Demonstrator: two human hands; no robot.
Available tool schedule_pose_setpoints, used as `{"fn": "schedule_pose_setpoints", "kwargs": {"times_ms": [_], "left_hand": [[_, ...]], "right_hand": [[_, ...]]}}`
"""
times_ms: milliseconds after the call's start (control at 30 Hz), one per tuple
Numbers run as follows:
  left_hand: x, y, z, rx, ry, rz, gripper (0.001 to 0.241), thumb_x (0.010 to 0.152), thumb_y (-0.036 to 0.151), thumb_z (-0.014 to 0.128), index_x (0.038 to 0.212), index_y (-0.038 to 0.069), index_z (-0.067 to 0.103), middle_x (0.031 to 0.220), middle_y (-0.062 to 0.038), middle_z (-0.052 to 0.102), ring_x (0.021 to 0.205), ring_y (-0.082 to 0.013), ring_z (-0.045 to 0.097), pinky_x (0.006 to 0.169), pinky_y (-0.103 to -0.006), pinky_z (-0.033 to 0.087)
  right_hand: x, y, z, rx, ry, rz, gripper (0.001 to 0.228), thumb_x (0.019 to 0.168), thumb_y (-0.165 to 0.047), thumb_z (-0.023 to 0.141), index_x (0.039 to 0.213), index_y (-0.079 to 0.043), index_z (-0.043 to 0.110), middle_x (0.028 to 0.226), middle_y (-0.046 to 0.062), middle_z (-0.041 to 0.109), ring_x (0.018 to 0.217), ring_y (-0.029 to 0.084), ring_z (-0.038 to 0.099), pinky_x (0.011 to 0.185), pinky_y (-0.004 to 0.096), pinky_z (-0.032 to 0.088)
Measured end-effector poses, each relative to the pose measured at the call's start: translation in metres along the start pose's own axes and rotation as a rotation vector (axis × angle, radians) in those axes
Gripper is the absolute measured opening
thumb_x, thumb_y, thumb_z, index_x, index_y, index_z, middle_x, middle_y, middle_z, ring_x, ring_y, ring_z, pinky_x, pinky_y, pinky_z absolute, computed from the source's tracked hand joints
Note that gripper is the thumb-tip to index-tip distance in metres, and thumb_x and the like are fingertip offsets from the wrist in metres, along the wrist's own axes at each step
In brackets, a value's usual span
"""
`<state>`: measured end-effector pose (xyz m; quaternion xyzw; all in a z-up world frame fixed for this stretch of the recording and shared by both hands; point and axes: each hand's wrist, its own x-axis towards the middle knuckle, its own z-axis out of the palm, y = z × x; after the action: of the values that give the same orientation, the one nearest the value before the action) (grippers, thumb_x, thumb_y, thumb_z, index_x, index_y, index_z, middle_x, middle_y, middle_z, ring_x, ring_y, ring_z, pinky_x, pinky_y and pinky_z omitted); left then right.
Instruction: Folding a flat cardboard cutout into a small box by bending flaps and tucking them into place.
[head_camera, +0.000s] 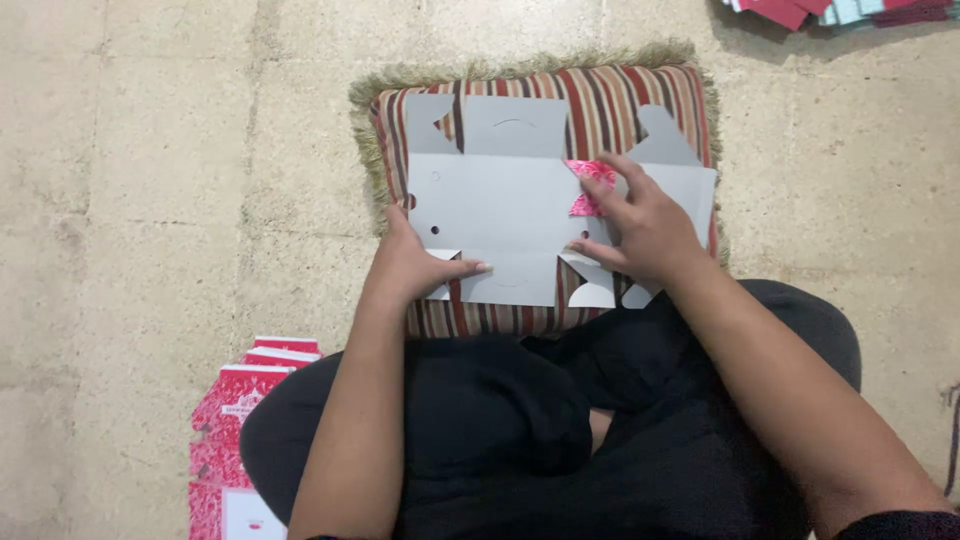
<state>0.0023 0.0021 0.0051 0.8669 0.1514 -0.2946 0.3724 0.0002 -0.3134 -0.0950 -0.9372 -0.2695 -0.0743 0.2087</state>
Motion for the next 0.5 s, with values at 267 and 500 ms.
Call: {"fn": "schedule_pose_setpoints", "kwargs": {"times_ms": [267,500], "left_hand": [[0.001,-0.004,-0.002,-0.004,0.011,0.029,0.113,0.063,0.043,0.098,0.139,-0.006,0.03,0.132,-0.041,0.055,0.131,-0.0541,0.053,0.112,-0.0574,0.043],[0.046,-0.057,0.0,-0.004,0.276,0.087,0.061,0.08,0.068,0.08,0.099,0.012,0.066,0.087,-0.012,0.07,0.093,-0.0334,0.071,0.081,-0.0463,0.054]], "right_hand": [[0.011,-0.016,-0.02,0.085,-0.142,0.126,0.083,0.084,-0.047,0.079,0.15,-0.008,0.049,0.149,0.022,0.048,0.117,0.047,0.063,0.102,0.054,0.053],[0.008,-0.003,-0.003,0.351,0.12,0.21,0.06,0.088,-0.023,0.082,0.143,-0.013,0.06,0.121,0.015,0.067,0.106,0.038,0.068,0.096,0.05,0.053]]}}
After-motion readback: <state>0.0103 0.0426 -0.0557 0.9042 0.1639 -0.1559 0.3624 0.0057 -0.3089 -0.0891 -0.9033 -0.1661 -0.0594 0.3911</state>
